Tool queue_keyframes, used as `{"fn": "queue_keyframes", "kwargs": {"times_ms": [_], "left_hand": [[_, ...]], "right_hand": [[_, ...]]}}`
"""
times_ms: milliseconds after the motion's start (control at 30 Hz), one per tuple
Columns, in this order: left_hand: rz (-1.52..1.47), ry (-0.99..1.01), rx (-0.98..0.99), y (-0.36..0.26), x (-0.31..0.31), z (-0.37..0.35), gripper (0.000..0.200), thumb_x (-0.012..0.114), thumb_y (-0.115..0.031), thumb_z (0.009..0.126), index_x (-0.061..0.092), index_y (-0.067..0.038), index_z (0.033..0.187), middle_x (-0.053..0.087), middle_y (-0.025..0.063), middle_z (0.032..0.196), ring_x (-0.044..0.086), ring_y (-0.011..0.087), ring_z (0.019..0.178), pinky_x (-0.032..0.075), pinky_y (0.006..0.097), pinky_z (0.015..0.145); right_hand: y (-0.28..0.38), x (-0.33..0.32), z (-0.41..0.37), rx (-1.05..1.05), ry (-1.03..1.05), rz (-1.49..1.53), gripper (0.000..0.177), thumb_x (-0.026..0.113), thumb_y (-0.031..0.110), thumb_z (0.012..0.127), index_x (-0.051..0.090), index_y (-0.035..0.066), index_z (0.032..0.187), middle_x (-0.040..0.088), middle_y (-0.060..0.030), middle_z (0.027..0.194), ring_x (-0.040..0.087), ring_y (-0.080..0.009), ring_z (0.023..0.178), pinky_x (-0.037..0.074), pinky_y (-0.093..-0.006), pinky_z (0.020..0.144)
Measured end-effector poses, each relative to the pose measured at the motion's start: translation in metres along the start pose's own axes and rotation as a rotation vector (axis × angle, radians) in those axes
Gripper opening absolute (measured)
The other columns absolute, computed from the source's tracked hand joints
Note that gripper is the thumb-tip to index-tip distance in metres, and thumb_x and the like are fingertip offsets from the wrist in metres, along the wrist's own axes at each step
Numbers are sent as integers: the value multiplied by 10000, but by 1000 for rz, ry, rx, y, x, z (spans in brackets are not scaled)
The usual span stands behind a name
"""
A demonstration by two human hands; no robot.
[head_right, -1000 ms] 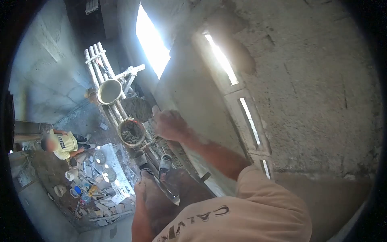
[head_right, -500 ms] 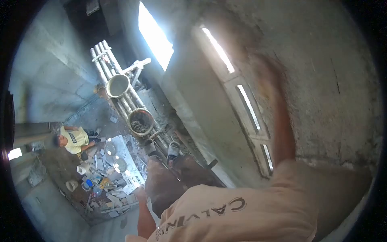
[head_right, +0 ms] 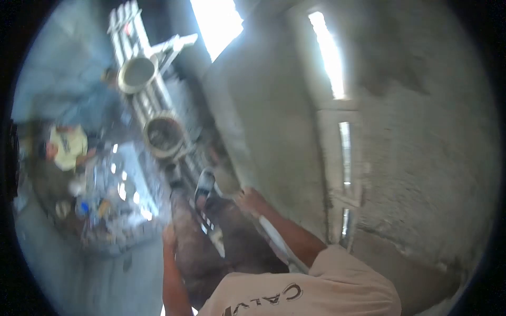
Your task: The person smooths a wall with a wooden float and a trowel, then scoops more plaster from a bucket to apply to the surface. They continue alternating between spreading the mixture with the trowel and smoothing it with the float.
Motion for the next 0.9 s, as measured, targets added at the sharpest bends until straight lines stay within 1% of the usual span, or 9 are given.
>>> {"fn": "queue_keyframes", "kwargs": {"times_ms": [67,100,200,367,433,467,667,833,900], "left_hand": [[-377,87,-459,-123,7,2,371,590,-251,993,693,-33,1275,706,199,1246,624,390,1211,477,463,1059],[61,72,-430,-120,19,7,504,603,-369,967,651,-1,1307,678,254,1272,622,421,1216,488,484,1054],[613,-129,-565,-171,33,15,635,599,-473,946,595,15,1353,651,289,1303,612,434,1246,506,502,1033],[488,-208,-827,-164,28,42,594,593,-457,956,606,1,1334,652,251,1299,631,401,1225,520,495,1004],[510,-233,-865,-160,34,45,545,601,-437,962,618,-26,1319,657,217,1305,673,389,1150,536,483,980],[520,-243,-875,-154,34,48,534,607,-432,961,620,-33,1316,659,211,1305,680,386,1134,539,483,974],[527,-269,-842,-156,32,41,547,605,-463,960,646,-13,1270,689,210,1241,694,376,1108,556,470,944],[690,-305,-778,-166,42,35,569,607,-486,955,668,11,1226,711,224,1169,716,380,1046,563,476,918],[671,-188,-731,-146,47,20,604,572,-563,951,690,-33,1216,705,228,1191,700,390,1080,546,497,935]], "right_hand": [[46,42,68,97,26,44,274,622,257,899,660,7,1002,706,-246,1001,670,-467,977,537,-524,837],[81,48,102,144,39,54,332,607,280,908,648,-36,1003,693,-297,1022,647,-529,995,531,-546,879],[64,125,234,-29,115,-281,432,599,318,900,683,-49,1113,698,-322,1051,686,-457,1057,553,-534,920],[91,218,422,-3,35,-398,452,573,373,923,730,-35,1038,691,-258,1194,674,-423,1126,551,-498,969],[103,246,476,-180,-105,-259,460,581,348,907,723,-72,1033,703,-302,1120,687,-463,1054,568,-495,914],[118,257,494,107,-20,139,422,582,307,883,721,-79,985,704,-332,1035,703,-478,967,569,-502,873],[113,246,426,-176,-458,78,302,642,252,867,698,-43,889,712,-292,886,708,-449,883,561,-498,791],[100,186,383,-183,-404,115,255,624,230,886,704,-9,851,719,-213,841,692,-381,727,551,-442,706],[111,144,339,-794,-797,-361,222,680,196,857,633,68,681,656,-125,720,661,-306,617,511,-483,596]]}}
Point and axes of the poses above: each hand's wrist, its own z-axis towards the middle knuckle, its own x-axis out of the palm, y = z × x, the point moved 1 cm from there along z, towards the middle knuckle
